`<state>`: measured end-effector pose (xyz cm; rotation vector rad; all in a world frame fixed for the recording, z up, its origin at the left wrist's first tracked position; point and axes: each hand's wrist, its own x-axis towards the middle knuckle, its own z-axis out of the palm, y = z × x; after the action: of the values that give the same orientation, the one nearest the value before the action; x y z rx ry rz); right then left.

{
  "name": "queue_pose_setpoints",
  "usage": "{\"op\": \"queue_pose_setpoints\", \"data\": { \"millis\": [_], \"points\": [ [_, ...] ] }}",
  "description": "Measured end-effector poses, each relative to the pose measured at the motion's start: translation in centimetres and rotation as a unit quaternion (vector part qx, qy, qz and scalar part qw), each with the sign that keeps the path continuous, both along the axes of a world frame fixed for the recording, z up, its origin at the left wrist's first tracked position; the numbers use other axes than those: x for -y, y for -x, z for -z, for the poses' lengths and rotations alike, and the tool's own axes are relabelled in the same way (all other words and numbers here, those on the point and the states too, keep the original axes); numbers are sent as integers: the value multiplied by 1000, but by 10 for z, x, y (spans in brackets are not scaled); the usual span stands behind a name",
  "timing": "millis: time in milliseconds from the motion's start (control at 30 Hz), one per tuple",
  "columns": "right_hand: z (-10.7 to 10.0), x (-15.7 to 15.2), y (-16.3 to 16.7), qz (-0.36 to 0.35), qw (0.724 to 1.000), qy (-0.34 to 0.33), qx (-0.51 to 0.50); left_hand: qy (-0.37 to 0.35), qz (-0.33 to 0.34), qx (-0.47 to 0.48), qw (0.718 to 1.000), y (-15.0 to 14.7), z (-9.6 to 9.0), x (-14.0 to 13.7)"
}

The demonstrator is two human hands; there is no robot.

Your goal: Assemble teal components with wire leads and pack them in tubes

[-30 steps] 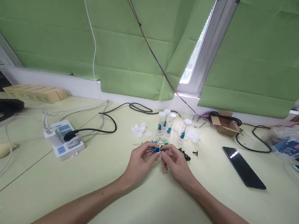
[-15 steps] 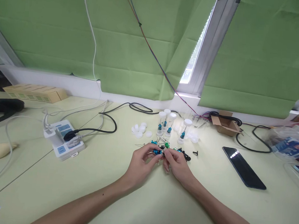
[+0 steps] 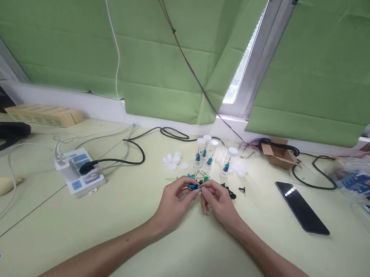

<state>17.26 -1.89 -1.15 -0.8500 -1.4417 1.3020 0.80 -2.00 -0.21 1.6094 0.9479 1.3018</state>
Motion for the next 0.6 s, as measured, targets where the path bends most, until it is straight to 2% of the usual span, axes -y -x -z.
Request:
{"op": "queue_pose_setpoints", "data": {
  "millis": [300, 600],
  "points": [
    [6, -3, 1, 23, 998, -23, 58, 1, 11, 7, 1000, -2, 0, 2],
    [3, 0, 1, 8, 1000, 3, 5, 2, 0, 5, 1000, 0, 0, 0]
  ]
}}
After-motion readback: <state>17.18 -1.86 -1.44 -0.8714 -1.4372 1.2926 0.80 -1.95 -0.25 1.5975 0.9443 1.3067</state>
